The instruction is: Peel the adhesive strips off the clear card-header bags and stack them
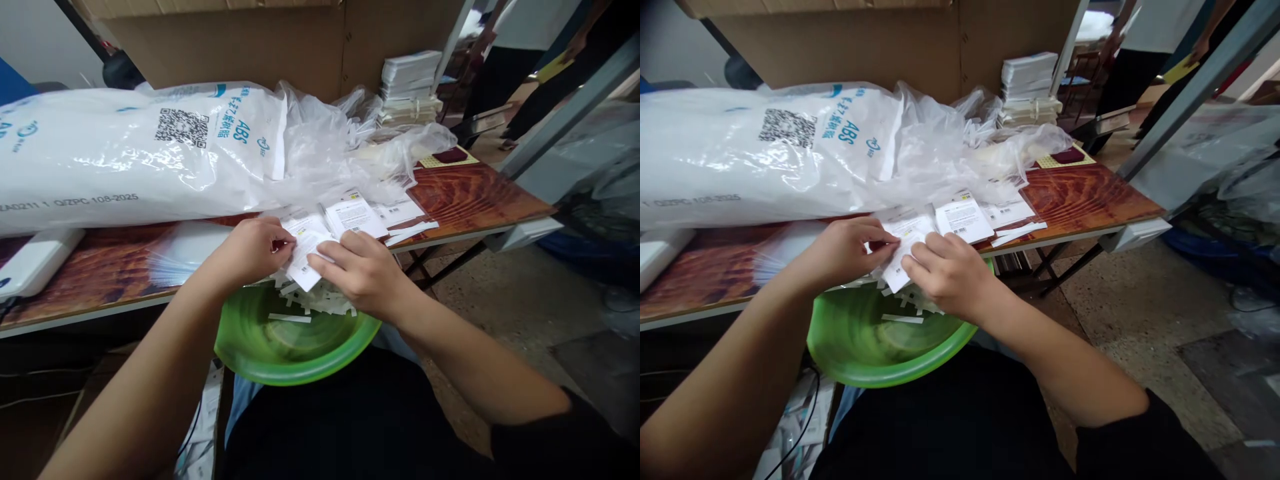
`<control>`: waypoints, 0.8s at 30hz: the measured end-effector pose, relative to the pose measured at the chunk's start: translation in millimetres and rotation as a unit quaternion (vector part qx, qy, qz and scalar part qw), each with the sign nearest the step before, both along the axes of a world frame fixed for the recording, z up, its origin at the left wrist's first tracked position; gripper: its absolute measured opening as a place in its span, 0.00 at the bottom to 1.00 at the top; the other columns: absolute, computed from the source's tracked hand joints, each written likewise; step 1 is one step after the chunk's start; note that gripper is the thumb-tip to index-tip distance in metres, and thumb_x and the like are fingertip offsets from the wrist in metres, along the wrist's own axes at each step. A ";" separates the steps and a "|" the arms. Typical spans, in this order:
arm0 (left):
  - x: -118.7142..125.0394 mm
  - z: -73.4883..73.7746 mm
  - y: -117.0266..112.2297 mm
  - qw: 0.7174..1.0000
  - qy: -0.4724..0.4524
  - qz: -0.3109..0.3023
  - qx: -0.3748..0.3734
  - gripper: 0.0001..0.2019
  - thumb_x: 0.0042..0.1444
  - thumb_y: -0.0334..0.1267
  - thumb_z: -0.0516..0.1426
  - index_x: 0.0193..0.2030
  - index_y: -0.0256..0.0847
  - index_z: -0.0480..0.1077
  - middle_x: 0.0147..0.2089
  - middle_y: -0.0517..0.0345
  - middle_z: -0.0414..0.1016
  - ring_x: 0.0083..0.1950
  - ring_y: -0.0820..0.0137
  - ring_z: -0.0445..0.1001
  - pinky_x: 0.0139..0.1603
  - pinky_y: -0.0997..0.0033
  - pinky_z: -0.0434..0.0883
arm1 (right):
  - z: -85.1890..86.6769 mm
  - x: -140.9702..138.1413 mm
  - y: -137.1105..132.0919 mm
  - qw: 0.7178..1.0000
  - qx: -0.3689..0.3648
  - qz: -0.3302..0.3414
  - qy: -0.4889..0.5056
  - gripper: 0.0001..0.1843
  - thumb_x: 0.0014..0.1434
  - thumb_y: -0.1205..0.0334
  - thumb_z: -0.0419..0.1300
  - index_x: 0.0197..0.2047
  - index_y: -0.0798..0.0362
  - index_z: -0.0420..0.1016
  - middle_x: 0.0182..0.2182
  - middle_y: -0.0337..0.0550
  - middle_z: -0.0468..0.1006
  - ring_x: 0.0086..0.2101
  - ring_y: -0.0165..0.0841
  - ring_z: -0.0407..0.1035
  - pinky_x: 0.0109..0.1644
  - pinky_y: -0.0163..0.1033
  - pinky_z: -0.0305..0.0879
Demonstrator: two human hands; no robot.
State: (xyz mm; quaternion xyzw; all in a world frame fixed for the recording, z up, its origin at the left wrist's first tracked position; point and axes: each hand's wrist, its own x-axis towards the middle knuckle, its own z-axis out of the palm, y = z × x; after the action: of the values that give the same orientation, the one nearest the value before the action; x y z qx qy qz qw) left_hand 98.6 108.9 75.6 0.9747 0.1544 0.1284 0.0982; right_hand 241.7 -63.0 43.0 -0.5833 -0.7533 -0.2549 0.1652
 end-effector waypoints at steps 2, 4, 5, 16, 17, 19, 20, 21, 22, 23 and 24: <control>1.4 2.7 -0.3 1.000 -0.004 0.009 -0.001 0.10 0.54 0.40 0.55 0.29 0.43 0.78 0.29 0.59 0.72 0.29 0.72 0.69 0.31 0.72 0.63 | 2.7 -6.0 9.2 1.000 -0.009 -0.002 0.030 0.17 0.66 0.69 0.45 0.48 0.54 0.73 0.42 0.48 0.74 0.38 0.36 0.62 0.38 0.41 0.58; 0.7 4.7 -0.3 1.000 -0.008 0.019 -0.005 0.11 0.54 0.40 0.55 0.27 0.42 0.77 0.29 0.59 0.72 0.29 0.73 0.69 0.32 0.72 0.63 | 5.5 -9.1 15.2 0.998 -0.011 0.018 0.066 0.18 0.66 0.70 0.43 0.47 0.55 0.74 0.41 0.48 0.72 0.38 0.34 0.62 0.38 0.38 0.60; -0.2 5.5 -0.4 1.000 -0.015 0.021 -0.009 0.11 0.54 0.40 0.55 0.28 0.42 0.77 0.30 0.58 0.72 0.29 0.73 0.69 0.33 0.71 0.63 | 6.8 -9.5 17.2 0.996 -0.010 0.032 0.078 0.19 0.66 0.71 0.43 0.45 0.55 0.74 0.40 0.47 0.72 0.37 0.33 0.62 0.38 0.37 0.60; 5.6 2.0 2.4 0.995 -0.064 -0.037 -0.066 0.13 0.57 0.45 0.55 0.36 0.41 0.79 0.40 0.54 0.74 0.36 0.71 0.72 0.41 0.70 0.68 | 7.8 0.4 63.9 0.982 -0.007 -0.073 0.177 0.08 0.59 0.65 0.57 0.42 0.55 0.69 0.37 0.43 0.72 0.33 0.34 0.63 0.37 0.38 0.54; 3.7 0.7 4.7 0.995 -0.061 -0.039 -0.071 0.14 0.57 0.46 0.55 0.39 0.41 0.78 0.43 0.53 0.74 0.39 0.69 0.72 0.43 0.70 0.69 | 8.7 3.6 64.6 0.980 -0.020 -0.091 0.178 0.10 0.57 0.64 0.59 0.44 0.55 0.69 0.38 0.45 0.72 0.35 0.35 0.64 0.38 0.38 0.55; -6.2 0.5 11.8 0.996 -0.060 -0.011 -0.065 0.16 0.58 0.47 0.54 0.45 0.43 0.77 0.48 0.53 0.74 0.44 0.67 0.72 0.46 0.69 0.69 | 10.2 14.1 58.8 0.975 -0.053 -0.115 0.185 0.16 0.56 0.58 0.63 0.45 0.56 0.69 0.41 0.47 0.72 0.39 0.38 0.66 0.41 0.40 0.57; -14.0 1.6 16.9 0.997 -0.059 0.028 -0.046 0.17 0.58 0.47 0.53 0.47 0.43 0.76 0.49 0.53 0.73 0.45 0.67 0.72 0.47 0.68 0.69 | 10.6 21.8 52.5 0.972 -0.071 -0.122 0.189 0.19 0.56 0.55 0.63 0.47 0.56 0.70 0.43 0.49 0.72 0.41 0.40 0.67 0.44 0.42 0.58; -23.2 3.0 23.2 0.995 -0.058 0.081 -0.016 0.17 0.59 0.46 0.52 0.49 0.44 0.75 0.50 0.54 0.73 0.44 0.67 0.72 0.48 0.67 0.69 | 10.5 30.7 44.5 0.969 -0.090 -0.126 0.192 0.22 0.55 0.51 0.63 0.49 0.56 0.70 0.46 0.51 0.73 0.44 0.42 0.67 0.47 0.44 0.58; -32.9 4.5 30.6 0.989 -0.045 0.141 0.021 0.17 0.59 0.45 0.52 0.49 0.43 0.75 0.50 0.54 0.72 0.43 0.67 0.71 0.49 0.65 0.68 | 9.6 40.5 35.6 0.967 -0.109 -0.127 0.190 0.25 0.56 0.49 0.62 0.52 0.56 0.69 0.49 0.53 0.72 0.47 0.43 0.67 0.50 0.46 0.57; -42.5 5.5 38.8 0.979 -0.011 0.195 0.052 0.17 0.58 0.45 0.52 0.49 0.43 0.74 0.50 0.53 0.72 0.42 0.67 0.71 0.51 0.62 0.68 | 7.8 50.5 26.4 0.968 -0.133 -0.125 0.175 0.27 0.57 0.48 0.61 0.54 0.56 0.68 0.52 0.54 0.71 0.51 0.45 0.66 0.53 0.49 0.55; -51.2 5.7 47.4 0.969 0.040 0.234 0.072 0.18 0.56 0.45 0.52 0.48 0.41 0.75 0.49 0.51 0.72 0.43 0.65 0.70 0.51 0.59 0.67 | 4.8 60.0 17.9 0.969 -0.154 -0.121 0.150 0.29 0.58 0.48 0.60 0.58 0.55 0.66 0.56 0.56 0.69 0.55 0.47 0.63 0.55 0.51 0.54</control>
State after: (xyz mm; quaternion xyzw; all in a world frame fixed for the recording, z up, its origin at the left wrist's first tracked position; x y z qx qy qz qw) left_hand 47.5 156.3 81.3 0.9204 0.3721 0.1196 -0.0117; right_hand 301.7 -45.1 47.9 -0.7202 -0.6739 -0.0635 0.1519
